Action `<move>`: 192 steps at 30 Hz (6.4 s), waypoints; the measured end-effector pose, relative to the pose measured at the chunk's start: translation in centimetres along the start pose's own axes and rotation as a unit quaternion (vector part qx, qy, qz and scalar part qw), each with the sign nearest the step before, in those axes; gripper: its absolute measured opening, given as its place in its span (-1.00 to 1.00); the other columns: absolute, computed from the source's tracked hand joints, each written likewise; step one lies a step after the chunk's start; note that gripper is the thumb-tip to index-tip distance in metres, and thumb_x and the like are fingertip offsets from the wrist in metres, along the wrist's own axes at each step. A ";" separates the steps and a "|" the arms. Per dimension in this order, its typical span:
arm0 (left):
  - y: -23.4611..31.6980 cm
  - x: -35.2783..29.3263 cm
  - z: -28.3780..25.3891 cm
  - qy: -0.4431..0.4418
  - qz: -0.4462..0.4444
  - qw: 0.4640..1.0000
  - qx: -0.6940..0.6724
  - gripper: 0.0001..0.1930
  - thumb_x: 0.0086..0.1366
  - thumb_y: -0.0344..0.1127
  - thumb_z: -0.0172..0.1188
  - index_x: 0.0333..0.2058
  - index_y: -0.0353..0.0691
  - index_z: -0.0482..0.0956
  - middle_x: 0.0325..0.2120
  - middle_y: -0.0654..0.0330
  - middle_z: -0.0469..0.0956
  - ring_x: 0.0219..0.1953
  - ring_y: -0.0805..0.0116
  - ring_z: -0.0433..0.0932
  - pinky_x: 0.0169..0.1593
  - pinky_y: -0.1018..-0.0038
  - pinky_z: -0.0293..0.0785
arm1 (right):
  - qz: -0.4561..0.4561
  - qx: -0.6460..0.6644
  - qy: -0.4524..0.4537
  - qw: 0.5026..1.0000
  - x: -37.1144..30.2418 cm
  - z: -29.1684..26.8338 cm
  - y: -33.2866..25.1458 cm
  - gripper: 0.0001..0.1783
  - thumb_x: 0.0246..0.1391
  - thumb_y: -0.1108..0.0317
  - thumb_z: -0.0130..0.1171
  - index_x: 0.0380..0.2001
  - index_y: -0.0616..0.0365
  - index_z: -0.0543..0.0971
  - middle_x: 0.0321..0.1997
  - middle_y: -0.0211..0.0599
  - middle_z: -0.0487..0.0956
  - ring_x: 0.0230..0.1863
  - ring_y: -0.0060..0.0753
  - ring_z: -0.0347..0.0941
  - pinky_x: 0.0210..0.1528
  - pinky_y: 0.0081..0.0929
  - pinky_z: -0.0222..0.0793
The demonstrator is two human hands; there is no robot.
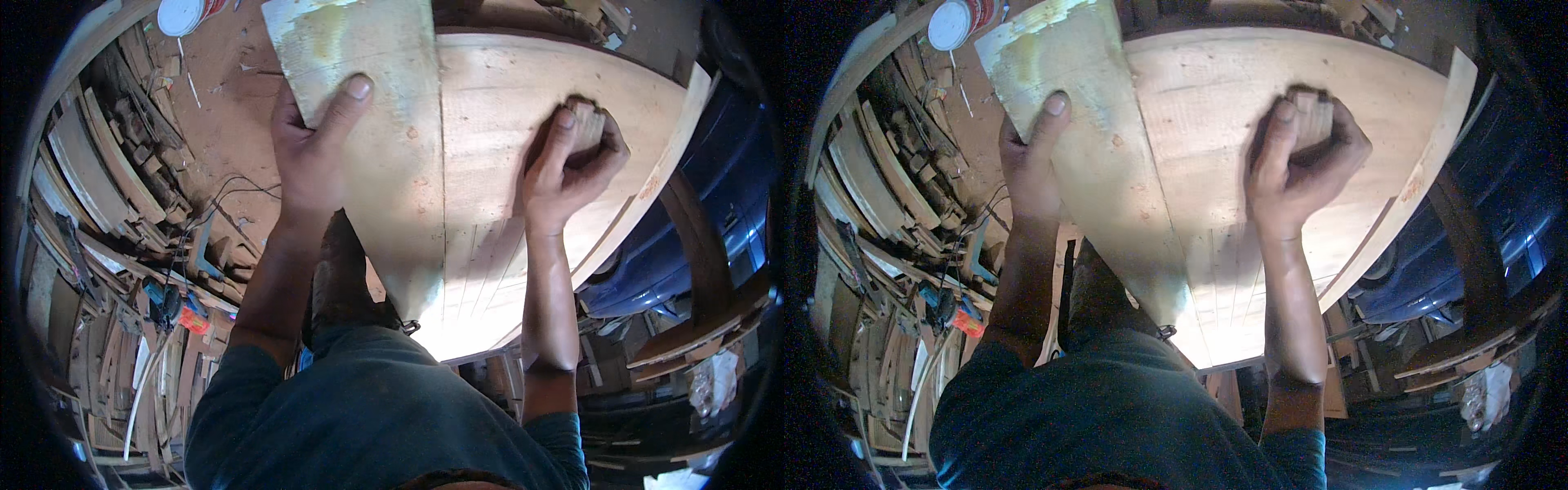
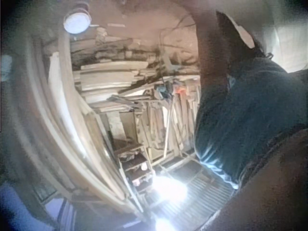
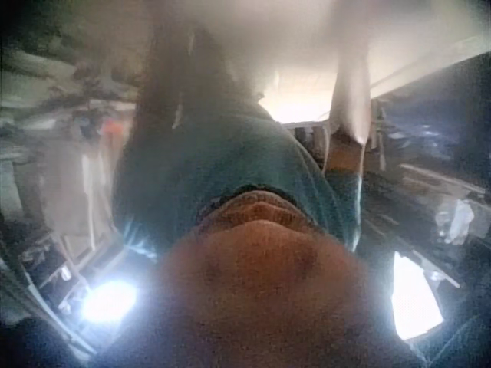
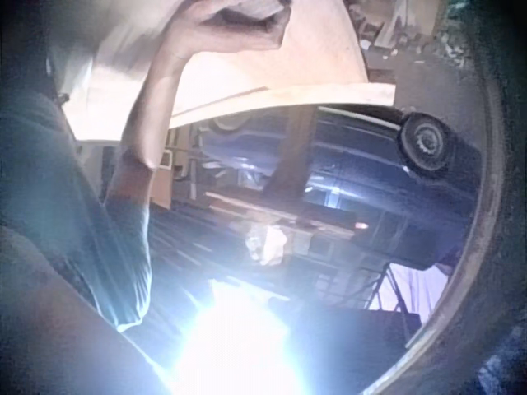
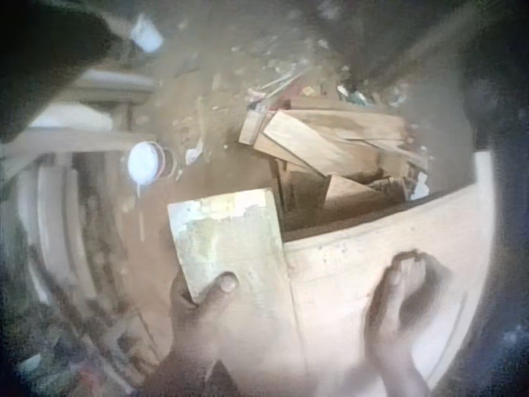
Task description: The person secures a large curved wooden panel using a metal clamp and a hammer. They then use a power drill to create holes in the wood and insert wooden dowels to join the pieces together.
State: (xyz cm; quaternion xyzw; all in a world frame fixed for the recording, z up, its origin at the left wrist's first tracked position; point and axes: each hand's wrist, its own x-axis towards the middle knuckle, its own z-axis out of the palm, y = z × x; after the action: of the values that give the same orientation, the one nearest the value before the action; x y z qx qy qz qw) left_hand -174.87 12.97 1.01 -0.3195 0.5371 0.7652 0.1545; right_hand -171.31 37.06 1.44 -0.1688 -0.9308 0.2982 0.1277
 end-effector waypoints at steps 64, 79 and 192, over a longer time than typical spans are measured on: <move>-4.5 -1.9 13.4 -0.199 0.542 0.487 0.655 -0.31 0.48 0.04 0.08 0.44 -0.19 0.24 0.47 -0.21 0.11 0.52 -0.19 0.05 0.53 -0.11 -0.12 | 0.159 -0.101 0.080 0.979 -19.8 -14.8 9.6 -0.49 0.10 0.09 0.38 0.01 0.17 0.53 -0.06 -0.04 0.50 0.02 0.07 0.42 0.13 -0.02 0.28; -9.8 -1.9 33.1 -0.443 0.528 0.369 0.624 -0.29 0.48 0.07 -0.01 0.43 -0.27 0.25 0.52 -0.01 0.10 0.58 0.04 -0.04 0.58 0.01 -0.23 | 0.170 -0.097 0.062 0.979 -19.7 -14.9 10.1 -0.44 0.03 0.13 0.45 0.05 0.09 0.51 -0.09 -0.11 0.49 -0.01 0.01 0.43 0.04 -0.06 0.26; -4.4 4.8 19.1 -0.210 0.539 0.391 0.716 -0.26 0.52 0.26 -0.11 0.46 -0.12 0.23 0.41 -0.14 0.26 0.39 -0.10 0.31 0.38 0.03 0.28 | 0.671 -0.044 0.377 0.636 -61.8 -24.0 -3.4 -0.38 0.09 -0.10 0.36 -0.07 0.29 0.64 -0.12 0.13 0.70 -0.03 0.08 0.66 0.07 -0.13 0.55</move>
State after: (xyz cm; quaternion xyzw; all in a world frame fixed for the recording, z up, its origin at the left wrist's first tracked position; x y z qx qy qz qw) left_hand -182.08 31.68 -1.11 0.4362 0.8975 0.0648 -0.0106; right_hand -107.69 22.65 13.95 -0.8505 -0.4439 0.1708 0.2246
